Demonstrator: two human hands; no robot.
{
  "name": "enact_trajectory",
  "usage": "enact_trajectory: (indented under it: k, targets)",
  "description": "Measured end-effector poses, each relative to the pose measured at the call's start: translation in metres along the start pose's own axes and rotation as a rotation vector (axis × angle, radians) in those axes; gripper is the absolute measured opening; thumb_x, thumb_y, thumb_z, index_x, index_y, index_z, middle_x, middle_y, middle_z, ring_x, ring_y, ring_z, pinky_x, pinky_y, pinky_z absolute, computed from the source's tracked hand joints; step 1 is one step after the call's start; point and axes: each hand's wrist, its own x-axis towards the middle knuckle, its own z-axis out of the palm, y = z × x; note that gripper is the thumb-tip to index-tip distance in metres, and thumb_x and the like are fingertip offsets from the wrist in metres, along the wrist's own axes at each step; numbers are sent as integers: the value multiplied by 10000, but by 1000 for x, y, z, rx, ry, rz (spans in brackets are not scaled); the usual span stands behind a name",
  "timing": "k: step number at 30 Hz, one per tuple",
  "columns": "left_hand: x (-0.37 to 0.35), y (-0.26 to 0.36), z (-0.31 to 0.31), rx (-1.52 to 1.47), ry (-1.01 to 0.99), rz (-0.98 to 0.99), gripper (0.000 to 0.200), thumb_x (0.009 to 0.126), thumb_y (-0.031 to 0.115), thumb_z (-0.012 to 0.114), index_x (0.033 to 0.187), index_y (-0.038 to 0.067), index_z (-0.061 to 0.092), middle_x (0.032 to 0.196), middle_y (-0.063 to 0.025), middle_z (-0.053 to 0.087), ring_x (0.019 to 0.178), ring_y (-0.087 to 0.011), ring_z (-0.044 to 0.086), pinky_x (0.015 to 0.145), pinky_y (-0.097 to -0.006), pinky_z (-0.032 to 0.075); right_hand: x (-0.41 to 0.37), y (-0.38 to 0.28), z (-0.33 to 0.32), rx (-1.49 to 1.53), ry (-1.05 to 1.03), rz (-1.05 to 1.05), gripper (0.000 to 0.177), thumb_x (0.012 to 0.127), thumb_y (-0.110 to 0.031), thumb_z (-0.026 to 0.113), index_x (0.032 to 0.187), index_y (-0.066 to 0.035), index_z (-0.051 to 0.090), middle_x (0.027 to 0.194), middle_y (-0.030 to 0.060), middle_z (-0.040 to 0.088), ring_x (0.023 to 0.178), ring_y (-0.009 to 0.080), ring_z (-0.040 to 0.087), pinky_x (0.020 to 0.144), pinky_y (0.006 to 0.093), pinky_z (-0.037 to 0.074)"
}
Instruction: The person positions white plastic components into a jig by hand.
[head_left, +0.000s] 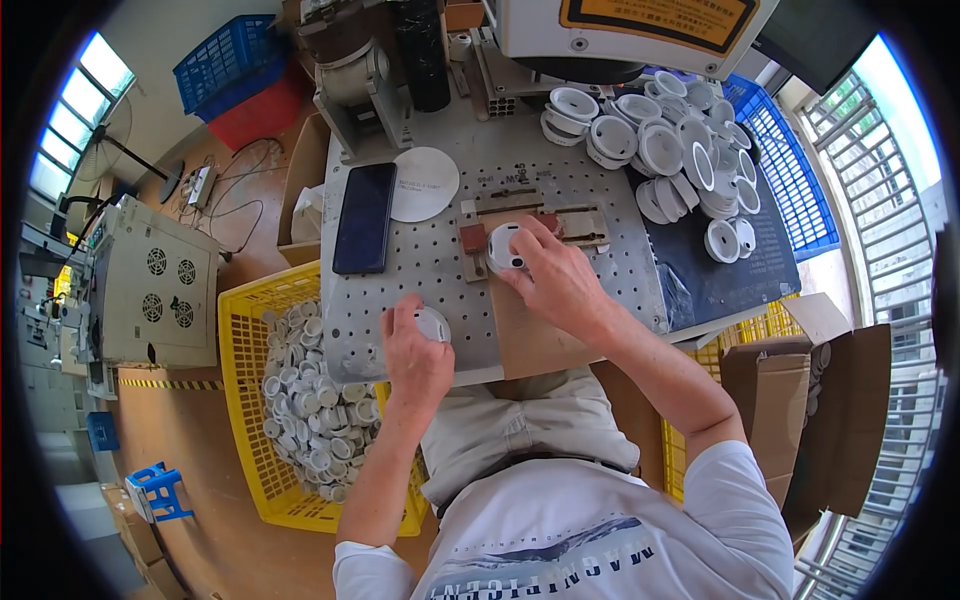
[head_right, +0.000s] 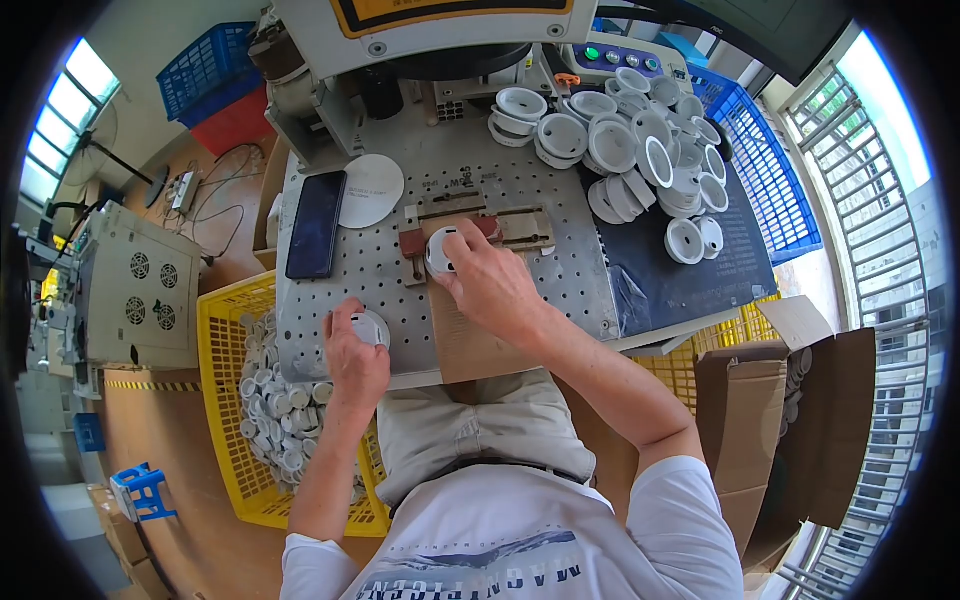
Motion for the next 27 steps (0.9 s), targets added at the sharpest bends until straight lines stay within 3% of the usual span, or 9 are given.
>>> enact_trajectory:
  k: [12,16,18,21,27]
  targets:
    - [-2,-3,1,48,-37,27,163,535,-67,682,693,-70,640,1184,-216,532,1022,-416,520,873,-471,443,17,5,8,-95,22,27,360,855,-159,706,1079,12,481,1391,307,462,817,460,666,699,497,556]
    - [2,3,-4,18,6,-1,204,515,-109,643,715,-83,609,1122,-194,561,995,-407,541,862,-477,448,5,2,3,-122,91,-22,379,854,-190,719,1075,7,482,1390,277,465,799,430,676,681,479,560]
    - [0,3,-2,8,3,-23,194,518,-106,648,707,-77,616,1136,-192,558,1006,-411,535,855,-473,455,-5,-3,-3,-95,240,62,404,835,-241,750,1045,-6,498,1293,216,507,769,383,675,651,451,561]
    - [-3,0,3,5,3,-30,183,524,-108,645,703,-88,611,1144,-192,552,1013,-409,532,863,-471,452,-6,7,3,-95,296,153,423,807,-278,780,1012,-19,517,1161,163,515,747,348,658,624,431,556]
    - [-1,2,-2,35,0,42,177,543,-115,619,719,-108,602,1132,-198,558,1009,-408,531,873,-464,447,-11,6,10,-100,359,174,404,802,-277,788,974,-33,516,1110,156,516,756,342,641,623,422,546]
